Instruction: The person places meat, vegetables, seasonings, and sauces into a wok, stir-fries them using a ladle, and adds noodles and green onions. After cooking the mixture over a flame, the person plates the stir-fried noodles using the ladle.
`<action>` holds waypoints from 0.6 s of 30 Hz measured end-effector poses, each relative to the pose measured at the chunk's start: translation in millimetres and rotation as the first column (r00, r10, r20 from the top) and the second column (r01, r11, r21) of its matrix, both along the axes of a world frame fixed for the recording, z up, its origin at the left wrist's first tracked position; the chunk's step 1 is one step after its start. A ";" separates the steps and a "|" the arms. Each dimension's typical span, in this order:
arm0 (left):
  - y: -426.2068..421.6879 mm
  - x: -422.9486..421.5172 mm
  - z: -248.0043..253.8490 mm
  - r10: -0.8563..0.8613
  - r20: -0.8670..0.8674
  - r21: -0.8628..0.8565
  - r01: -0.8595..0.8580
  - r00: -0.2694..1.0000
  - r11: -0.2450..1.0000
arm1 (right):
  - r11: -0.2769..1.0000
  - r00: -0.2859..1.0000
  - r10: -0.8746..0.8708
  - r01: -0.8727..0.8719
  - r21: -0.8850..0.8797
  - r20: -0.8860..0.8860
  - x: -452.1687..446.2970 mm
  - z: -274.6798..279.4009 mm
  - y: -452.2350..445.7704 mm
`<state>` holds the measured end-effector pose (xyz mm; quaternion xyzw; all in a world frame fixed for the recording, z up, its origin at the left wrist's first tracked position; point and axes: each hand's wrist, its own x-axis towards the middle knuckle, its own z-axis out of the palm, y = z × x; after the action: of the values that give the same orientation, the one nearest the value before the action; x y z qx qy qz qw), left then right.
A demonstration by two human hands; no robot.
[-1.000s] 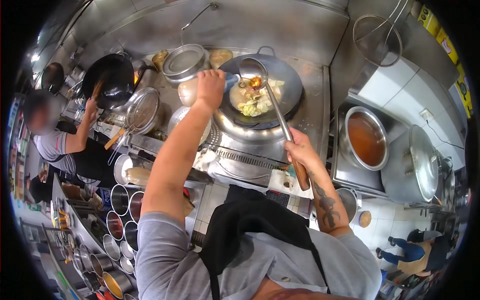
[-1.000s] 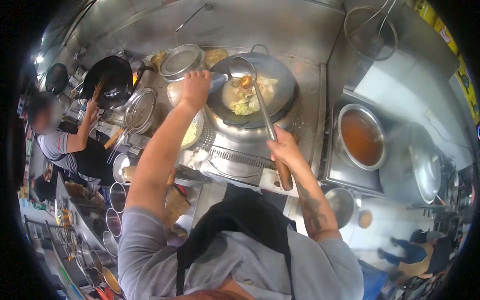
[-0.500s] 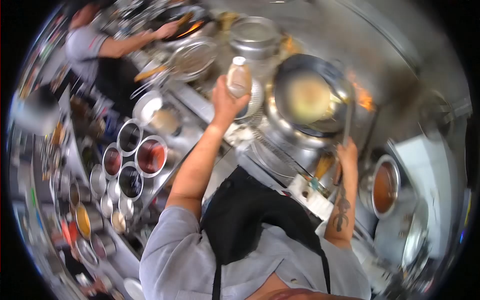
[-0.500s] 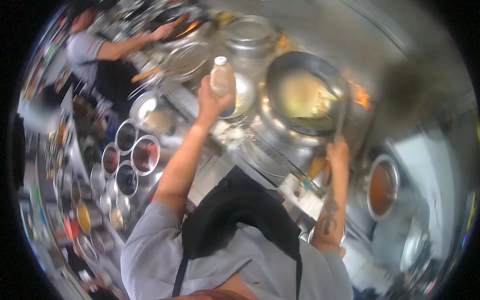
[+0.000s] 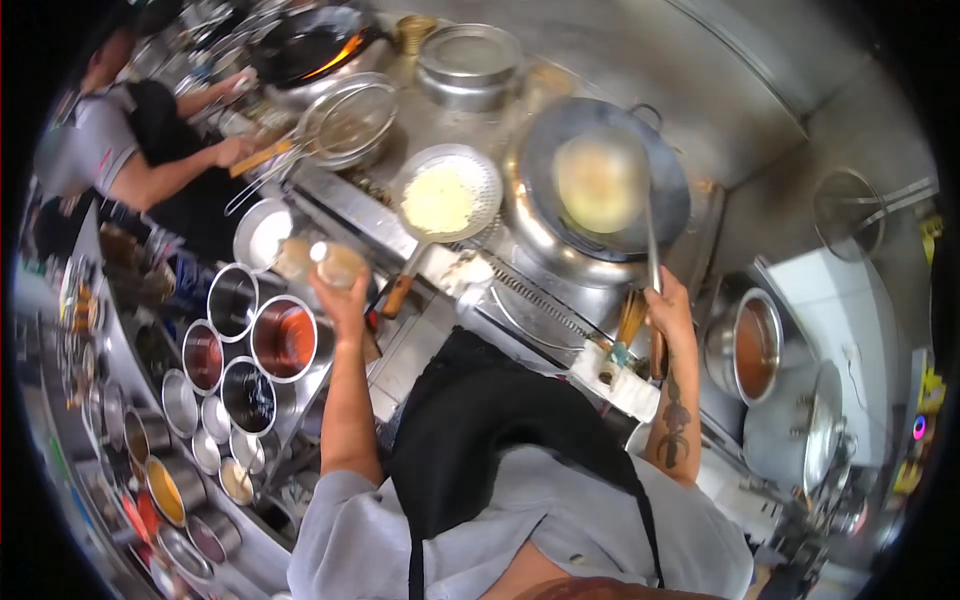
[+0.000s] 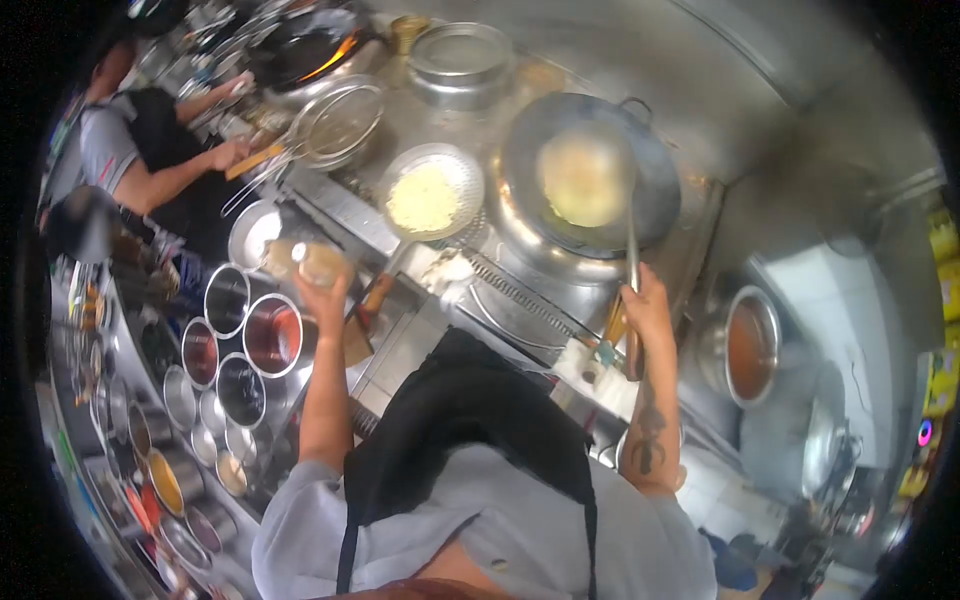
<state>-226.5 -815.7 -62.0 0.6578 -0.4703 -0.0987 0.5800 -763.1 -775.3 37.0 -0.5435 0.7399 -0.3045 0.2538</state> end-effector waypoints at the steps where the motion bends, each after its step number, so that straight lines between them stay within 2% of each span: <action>1: -6.5 6.6 -31.1 -0.069 -0.213 -0.072 0.055 0.975 0.996 | 1.000 1.000 0.012 -0.013 0.012 0.012 -6.6 -5.4 -0.3; 4: -3.6 9.1 -24.5 -0.081 -0.157 -0.017 0.080 0.984 0.997 | 0.979 0.999 -0.013 0.021 0.201 -0.042 13.2 16.8 -9.1; 5: 1.7 14.2 -27.7 -0.116 -0.021 0.023 0.117 0.993 0.993 | 0.962 0.997 -0.017 0.038 0.270 -0.079 21.3 24.7 -10.4; 7: 9.1 35.4 -39.3 -0.159 0.249 0.089 0.141 0.955 0.986 | 0.994 0.965 -0.058 0.079 0.070 -0.256 32.9 19.2 -7.2; 8: 8.6 54.4 -56.6 -0.099 0.159 0.063 0.090 0.982 0.994 | 0.996 0.938 -0.092 0.087 -0.030 -0.334 34.8 7.3 -5.0; 9: 6.6 75.0 -81.8 -0.044 0.067 0.049 0.041 0.997 0.998 | 0.964 0.905 -0.135 0.026 -0.265 -0.403 20.9 -31.5 -6.4; 10: 4.4 85.5 -95.0 0.007 -0.024 0.050 -0.006 1.000 0.999 | 0.987 0.936 -0.108 0.061 -0.147 -0.336 24.5 -25.9 -4.6; 11: -2.7 86.0 -85.8 0.048 -0.191 0.057 -0.038 0.980 0.998 | 0.996 0.961 -0.088 0.085 -0.024 -0.262 33.9 -9.2 -6.8; 13: -19.2 88.0 -60.3 0.139 -0.503 0.094 -0.106 0.853 0.990 | 0.977 0.999 -0.041 0.047 0.208 -0.034 36.3 13.8 -5.5; 16: -43.0 101.8 -63.0 0.045 -0.587 0.005 -0.052 0.808 0.999 | 0.995 0.993 0.023 -0.011 0.102 -0.115 47.3 33.7 18.8; 17: -48.0 106.2 -63.6 -0.006 -0.565 -0.042 -0.022 0.825 0.999 | 0.998 0.989 0.055 -0.054 0.007 -0.140 45.4 29.9 30.5; 18: -52.9 110.3 -67.8 0.035 -0.528 -0.019 -0.053 0.848 0.998 | 0.992 0.982 0.085 -0.100 -0.081 -0.167 39.7 23.9 46.3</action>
<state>-116.1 -868.6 -129.8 0.6065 -0.2796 -0.2545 0.6995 -723.4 -729.0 60.9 -0.6111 0.7180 -0.2794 0.1817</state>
